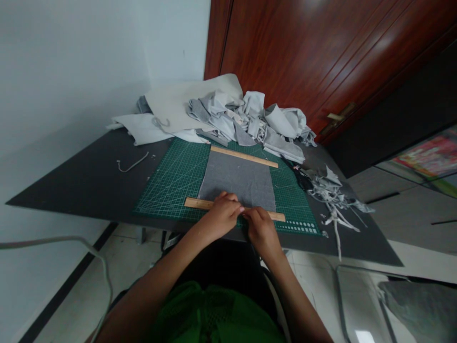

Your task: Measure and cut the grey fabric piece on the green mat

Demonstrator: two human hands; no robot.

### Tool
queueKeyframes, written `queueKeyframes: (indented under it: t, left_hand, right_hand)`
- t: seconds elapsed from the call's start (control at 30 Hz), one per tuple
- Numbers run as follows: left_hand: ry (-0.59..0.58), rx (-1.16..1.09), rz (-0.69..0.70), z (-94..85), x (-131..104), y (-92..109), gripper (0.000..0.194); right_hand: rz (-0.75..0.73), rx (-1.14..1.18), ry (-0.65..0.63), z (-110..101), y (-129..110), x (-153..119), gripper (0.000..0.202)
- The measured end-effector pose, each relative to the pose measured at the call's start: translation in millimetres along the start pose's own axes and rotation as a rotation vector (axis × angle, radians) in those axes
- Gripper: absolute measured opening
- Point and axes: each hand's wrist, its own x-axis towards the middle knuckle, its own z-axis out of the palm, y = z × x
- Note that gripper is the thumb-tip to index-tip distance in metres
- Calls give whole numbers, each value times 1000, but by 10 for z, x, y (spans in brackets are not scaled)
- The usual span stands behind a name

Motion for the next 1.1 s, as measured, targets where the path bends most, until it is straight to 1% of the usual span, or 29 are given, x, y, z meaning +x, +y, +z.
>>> queueKeyframes:
  t: [0.1, 0.23, 0.4, 0.53, 0.73, 0.9, 1.1]
  left_hand:
    - [28, -32, -4, -45, -18, 55, 40]
    - [52, -140, -46, -90, -49, 108, 49]
    - [38, -195, -55, -122, -84, 112, 64]
    - [23, -293, -87, -147, -102, 72, 76]
    - [-61, -611, -204, -209, -101, -22, 94]
    - [-75, -630, -205, -210, -114, -76, 103]
    - [-90, -688, -211, -161, -120, -160, 103]
  right_hand:
    - [8, 14, -2, -10, -10, 14, 24]
    - [7, 21, 1, -14, -33, 31, 25]
    - [-19, 8, -23, 22, -96, 65, 30]
    - [-44, -23, -34, 78, -129, 92, 32]
    - [-47, -48, -33, 115, -120, 108, 25]
    - [-48, -52, -30, 138, -158, 139, 22]
    - [-75, -154, -18, 164, -288, 207, 23]
